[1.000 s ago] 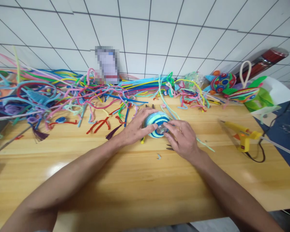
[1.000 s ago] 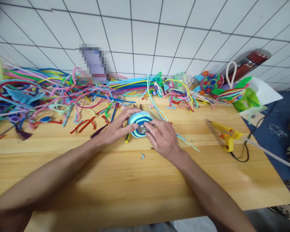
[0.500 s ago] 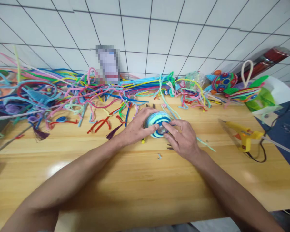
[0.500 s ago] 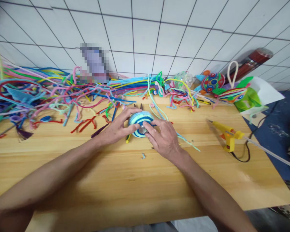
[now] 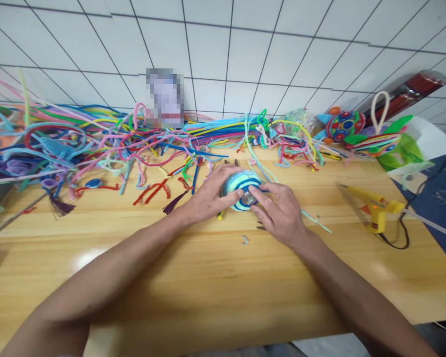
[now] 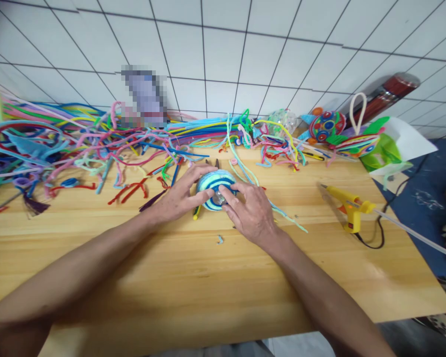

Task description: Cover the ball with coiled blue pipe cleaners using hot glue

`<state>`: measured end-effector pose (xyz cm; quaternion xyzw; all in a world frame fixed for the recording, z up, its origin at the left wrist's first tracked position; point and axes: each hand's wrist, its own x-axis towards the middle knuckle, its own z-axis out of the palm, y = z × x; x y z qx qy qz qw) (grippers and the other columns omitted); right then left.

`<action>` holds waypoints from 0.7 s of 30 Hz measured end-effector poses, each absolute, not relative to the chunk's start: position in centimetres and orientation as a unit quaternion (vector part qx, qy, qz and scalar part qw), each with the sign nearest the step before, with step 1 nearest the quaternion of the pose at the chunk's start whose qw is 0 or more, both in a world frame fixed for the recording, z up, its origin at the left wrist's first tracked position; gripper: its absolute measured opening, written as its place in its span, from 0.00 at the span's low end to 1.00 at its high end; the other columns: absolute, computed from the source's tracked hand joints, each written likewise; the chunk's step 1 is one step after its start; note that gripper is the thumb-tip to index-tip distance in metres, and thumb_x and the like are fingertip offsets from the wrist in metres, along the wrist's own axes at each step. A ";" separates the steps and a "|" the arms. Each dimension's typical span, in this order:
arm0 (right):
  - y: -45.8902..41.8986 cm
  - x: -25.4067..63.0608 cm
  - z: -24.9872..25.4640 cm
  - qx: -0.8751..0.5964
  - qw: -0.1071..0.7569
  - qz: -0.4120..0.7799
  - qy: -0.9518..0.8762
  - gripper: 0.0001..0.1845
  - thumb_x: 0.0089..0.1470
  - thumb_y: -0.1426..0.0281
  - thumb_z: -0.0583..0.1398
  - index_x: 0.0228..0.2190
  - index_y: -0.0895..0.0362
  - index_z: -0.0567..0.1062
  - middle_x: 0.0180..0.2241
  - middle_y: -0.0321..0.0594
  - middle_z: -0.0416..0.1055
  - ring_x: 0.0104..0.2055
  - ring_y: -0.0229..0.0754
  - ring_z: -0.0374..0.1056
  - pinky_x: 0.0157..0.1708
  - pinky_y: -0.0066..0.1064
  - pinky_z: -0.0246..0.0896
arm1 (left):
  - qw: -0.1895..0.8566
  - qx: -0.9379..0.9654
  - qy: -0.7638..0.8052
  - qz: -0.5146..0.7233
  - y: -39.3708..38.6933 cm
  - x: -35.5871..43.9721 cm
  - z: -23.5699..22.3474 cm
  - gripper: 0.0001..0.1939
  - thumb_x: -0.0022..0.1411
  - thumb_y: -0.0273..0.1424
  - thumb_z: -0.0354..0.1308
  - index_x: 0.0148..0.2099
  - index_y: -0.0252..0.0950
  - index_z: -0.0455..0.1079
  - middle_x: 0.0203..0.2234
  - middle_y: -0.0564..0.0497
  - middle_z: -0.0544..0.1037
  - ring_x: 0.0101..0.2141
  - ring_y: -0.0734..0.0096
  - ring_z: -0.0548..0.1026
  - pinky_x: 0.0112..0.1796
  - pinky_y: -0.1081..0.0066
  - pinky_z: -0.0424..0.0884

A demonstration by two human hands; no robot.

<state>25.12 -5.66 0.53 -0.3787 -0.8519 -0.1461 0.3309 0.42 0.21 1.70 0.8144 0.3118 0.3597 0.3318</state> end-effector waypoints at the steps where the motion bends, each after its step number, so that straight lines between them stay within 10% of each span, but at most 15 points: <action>1: -5.7 25.1 0.6 -0.378 0.330 -0.149 -0.852 0.32 0.66 0.71 0.65 0.68 0.55 0.69 0.53 0.54 0.75 0.54 0.54 0.74 0.51 0.47 0.73 | 0.329 0.815 0.310 0.362 0.2 0.4 1.6 0.24 0.76 0.45 0.58 0.67 0.40 0.67 0.63 0.41 0.74 0.65 0.51 0.70 0.69 0.48 0.64; 21: -5.7 24.7 0.5 -0.382 0.353 -0.157 -0.840 0.35 0.67 0.69 0.65 0.71 0.53 0.65 0.55 0.53 0.75 0.57 0.54 0.73 0.54 0.47 0.70 | 0.355 0.794 0.290 0.400 0.3 0.9 0.7 0.23 0.73 0.40 0.59 0.66 0.39 0.68 0.62 0.40 0.76 0.64 0.51 0.73 0.66 0.49 0.68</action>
